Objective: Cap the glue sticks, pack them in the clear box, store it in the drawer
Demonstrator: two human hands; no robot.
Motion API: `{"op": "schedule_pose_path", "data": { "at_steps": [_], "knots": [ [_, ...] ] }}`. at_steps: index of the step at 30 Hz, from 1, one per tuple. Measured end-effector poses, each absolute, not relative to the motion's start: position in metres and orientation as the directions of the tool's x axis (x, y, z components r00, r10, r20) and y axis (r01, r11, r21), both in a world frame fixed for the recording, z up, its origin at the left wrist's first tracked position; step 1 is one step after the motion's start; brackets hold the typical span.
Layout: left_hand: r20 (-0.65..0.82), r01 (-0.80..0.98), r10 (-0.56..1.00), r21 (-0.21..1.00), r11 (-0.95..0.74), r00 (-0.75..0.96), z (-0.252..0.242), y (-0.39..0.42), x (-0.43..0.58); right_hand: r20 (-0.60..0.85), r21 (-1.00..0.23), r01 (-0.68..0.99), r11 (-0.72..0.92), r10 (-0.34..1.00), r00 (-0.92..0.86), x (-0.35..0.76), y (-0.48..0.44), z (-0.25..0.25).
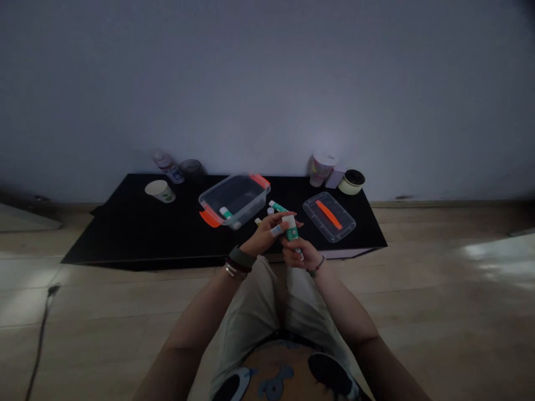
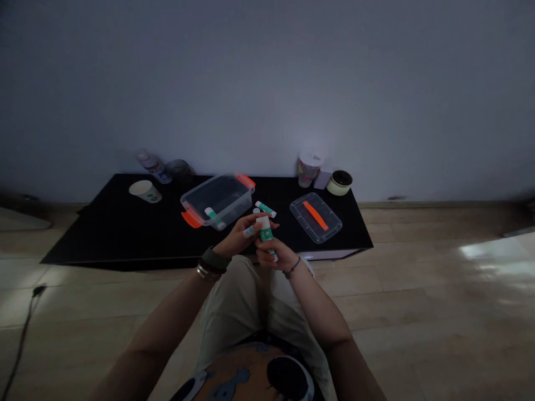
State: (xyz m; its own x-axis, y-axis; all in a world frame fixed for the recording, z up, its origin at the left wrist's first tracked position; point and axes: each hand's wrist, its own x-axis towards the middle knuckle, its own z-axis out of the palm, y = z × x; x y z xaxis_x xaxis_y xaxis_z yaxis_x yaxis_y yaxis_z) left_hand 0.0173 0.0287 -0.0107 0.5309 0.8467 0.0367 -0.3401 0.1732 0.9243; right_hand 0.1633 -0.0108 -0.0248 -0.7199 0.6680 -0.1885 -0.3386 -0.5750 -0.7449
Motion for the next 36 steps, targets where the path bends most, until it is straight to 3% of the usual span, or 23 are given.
{"op": "schedule_pose_path", "data": {
  "at_steps": [3,5,8,10,13,17,20,23,26,28,30,33,36],
  "knots": [
    [-0.007,-0.388,0.879,0.896,0.218,0.477,-0.020,0.029,0.021,-0.268,-0.889,-0.196,-0.414,0.816,-0.512,0.163,-0.009,-0.030],
    [-0.029,-0.361,0.904,0.911,0.199,0.426,-0.024,0.029,0.023,-0.238,-0.971,0.057,-0.231,0.942,-0.236,0.164,-0.007,-0.033],
    [-0.032,-0.273,0.925,0.951,0.145,0.379,-0.026,0.028,0.025,-0.052,-0.883,0.465,-0.065,0.998,0.040,0.165,-0.006,-0.036],
    [-0.032,-0.229,0.936,0.966,0.119,0.351,-0.025,0.027,0.026,-0.017,-0.823,0.566,-0.052,0.998,0.067,0.164,-0.007,-0.035],
    [-0.033,-0.209,0.951,0.973,0.102,0.309,-0.025,0.026,0.025,-0.105,-0.868,0.489,-0.091,0.994,-0.003,0.161,-0.007,-0.033],
    [-0.038,-0.213,0.936,0.970,0.119,0.351,-0.022,0.022,0.019,-0.326,-0.945,0.077,-0.319,0.891,-0.316,0.162,-0.012,-0.031],
    [-0.003,-0.279,0.894,0.949,0.143,0.449,-0.019,0.017,0.015,-0.293,-0.839,-0.209,-0.502,0.741,-0.604,0.165,-0.020,-0.031],
    [0.025,-0.352,0.835,0.913,0.205,0.549,-0.019,0.014,0.015,-0.178,-0.741,-0.322,-0.589,0.635,-0.751,0.164,-0.029,-0.034],
    [0.009,-0.361,0.823,0.901,0.239,0.568,-0.025,0.014,0.016,-0.187,-0.747,-0.344,-0.569,0.677,-0.712,0.160,-0.031,-0.038],
    [-0.008,-0.362,0.856,0.904,0.227,0.517,-0.030,0.014,0.018,-0.263,-0.800,-0.320,-0.508,0.775,-0.575,0.157,-0.029,-0.042],
    [-0.016,-0.362,0.889,0.910,0.203,0.457,-0.034,0.015,0.021,-0.304,-0.893,-0.217,-0.394,0.884,-0.354,0.154,-0.024,-0.046],
    [-0.005,-0.322,0.907,0.934,0.155,0.421,-0.036,0.016,0.023,-0.219,-0.976,0.024,-0.218,0.971,-0.094,0.152,-0.020,-0.053],
    [0.014,-0.261,0.906,0.959,0.107,0.423,-0.033,0.015,0.021,-0.204,-0.978,0.065,-0.197,0.972,-0.118,0.153,-0.021,-0.053]
  ]
}}
